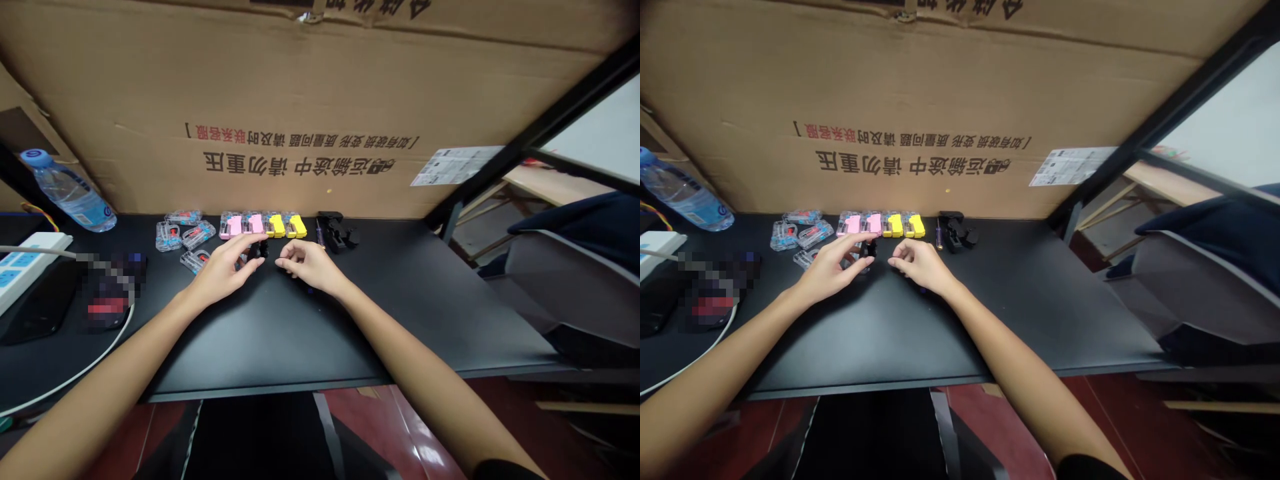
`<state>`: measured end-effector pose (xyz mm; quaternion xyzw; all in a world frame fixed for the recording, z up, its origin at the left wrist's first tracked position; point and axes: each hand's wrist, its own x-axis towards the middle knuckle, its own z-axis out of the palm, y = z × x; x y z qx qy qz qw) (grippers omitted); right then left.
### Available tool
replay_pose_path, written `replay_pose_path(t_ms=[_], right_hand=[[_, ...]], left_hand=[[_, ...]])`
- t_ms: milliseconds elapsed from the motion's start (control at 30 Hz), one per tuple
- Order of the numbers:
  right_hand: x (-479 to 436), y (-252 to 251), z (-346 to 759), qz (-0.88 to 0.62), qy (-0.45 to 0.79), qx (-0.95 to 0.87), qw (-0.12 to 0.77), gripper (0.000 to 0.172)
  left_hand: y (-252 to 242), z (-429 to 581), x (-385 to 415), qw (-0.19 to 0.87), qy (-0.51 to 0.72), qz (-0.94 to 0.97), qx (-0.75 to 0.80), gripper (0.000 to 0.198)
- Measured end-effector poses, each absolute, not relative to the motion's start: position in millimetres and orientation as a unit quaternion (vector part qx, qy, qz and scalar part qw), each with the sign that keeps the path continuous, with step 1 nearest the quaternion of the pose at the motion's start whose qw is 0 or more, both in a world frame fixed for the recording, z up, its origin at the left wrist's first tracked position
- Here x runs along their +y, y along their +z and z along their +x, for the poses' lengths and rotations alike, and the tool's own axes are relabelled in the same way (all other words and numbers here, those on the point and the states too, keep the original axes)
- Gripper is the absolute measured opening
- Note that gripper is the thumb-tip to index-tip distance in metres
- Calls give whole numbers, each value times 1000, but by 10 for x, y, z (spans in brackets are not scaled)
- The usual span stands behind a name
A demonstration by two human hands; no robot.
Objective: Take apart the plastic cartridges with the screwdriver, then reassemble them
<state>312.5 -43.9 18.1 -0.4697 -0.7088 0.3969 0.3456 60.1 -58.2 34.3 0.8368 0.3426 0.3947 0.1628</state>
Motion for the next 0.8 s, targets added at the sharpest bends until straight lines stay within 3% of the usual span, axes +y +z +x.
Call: replay_pose_path(t_ms=[100,267,800], right_hand=[[-532,218,2965,-415,500,-634,418,31],[-639,224,2807,-407,525,-561,494,42],[-673,218,2742,-414,593,-454,521,49]], left_hand=[[319,586,-574,163,386,837,351,45],[253,546,-538,168,380,826,381,51],[231,522,-499,124,407,818,387,43]])
